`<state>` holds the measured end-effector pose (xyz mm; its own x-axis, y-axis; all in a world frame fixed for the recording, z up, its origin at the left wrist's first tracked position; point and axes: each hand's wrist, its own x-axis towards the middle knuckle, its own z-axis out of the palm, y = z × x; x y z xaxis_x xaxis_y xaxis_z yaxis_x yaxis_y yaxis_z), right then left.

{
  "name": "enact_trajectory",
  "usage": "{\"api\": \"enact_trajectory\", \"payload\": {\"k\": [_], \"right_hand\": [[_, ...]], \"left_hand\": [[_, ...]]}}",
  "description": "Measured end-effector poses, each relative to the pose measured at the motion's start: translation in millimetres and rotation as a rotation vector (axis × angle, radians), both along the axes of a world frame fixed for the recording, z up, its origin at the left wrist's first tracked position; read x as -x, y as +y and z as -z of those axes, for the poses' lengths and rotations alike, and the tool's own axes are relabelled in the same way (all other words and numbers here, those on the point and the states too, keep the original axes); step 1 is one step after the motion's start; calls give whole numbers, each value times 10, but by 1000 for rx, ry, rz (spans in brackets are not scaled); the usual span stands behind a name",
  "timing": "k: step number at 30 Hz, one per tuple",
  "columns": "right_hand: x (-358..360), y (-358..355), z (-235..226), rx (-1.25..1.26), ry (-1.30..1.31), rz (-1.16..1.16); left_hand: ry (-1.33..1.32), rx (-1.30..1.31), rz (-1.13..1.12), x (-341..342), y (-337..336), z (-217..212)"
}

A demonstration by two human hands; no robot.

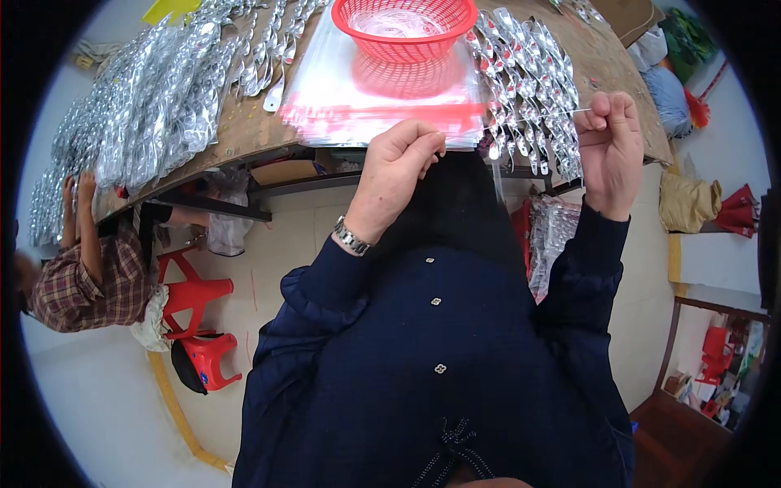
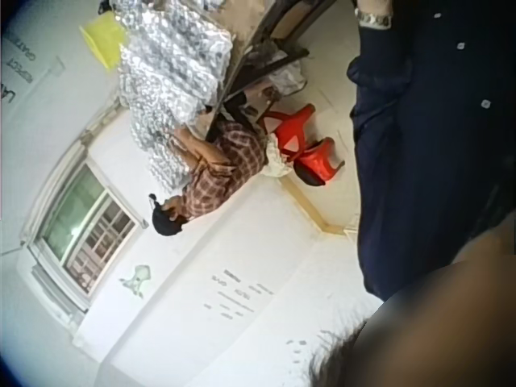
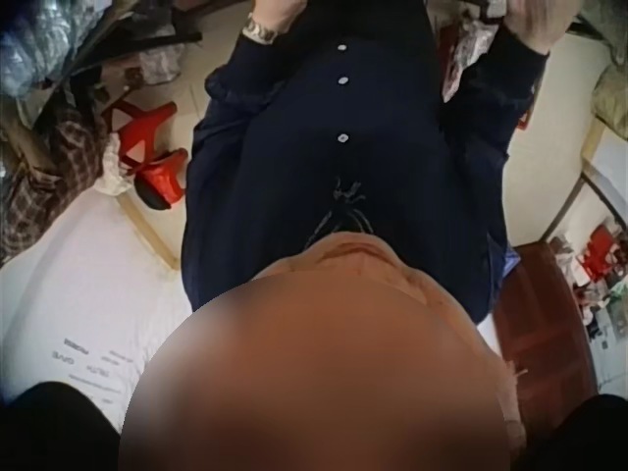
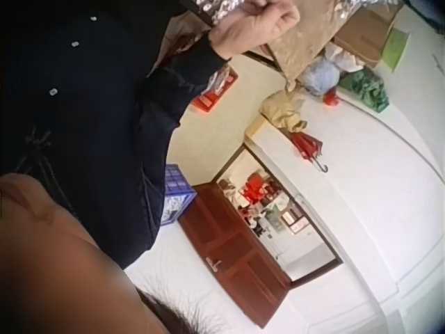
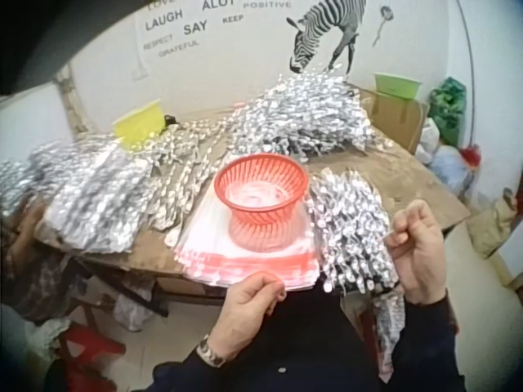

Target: Assembling or inspecting small silver components at a workbench.

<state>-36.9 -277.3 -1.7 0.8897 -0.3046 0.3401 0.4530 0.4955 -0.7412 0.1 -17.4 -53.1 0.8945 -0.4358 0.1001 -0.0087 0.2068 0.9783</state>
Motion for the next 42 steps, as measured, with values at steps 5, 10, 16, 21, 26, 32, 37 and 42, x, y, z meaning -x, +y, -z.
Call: {"api": "enact_trajectory", "payload": {"k": [5, 10, 16, 21, 26, 32, 37, 42], "right_hand": [[11, 123, -80, 139, 9, -92], [31, 480, -145, 295, 62, -120], [55, 624, -180, 373, 137, -147], [-29, 481, -139, 362, 118, -133], [-166, -4, -112, 194, 19, -25], [-134, -129, -129, 175, 11, -28], [-43, 389, -124, 414, 115, -79], [-62, 324, -171, 349, 51, -61]], "left_hand": [[45, -23, 161, 47, -96, -64], [11, 30, 291, 90, -232, -187], [4, 63, 258, 109, -280, -337], [-76, 23, 216, 120, -255, -264], [-101, 8, 216, 126, -125, -252], [-19, 23, 205, 135, -52, -200], [18, 46, 188, 188, -197, -214], [-75, -26, 273, 206, -174, -226]]}}
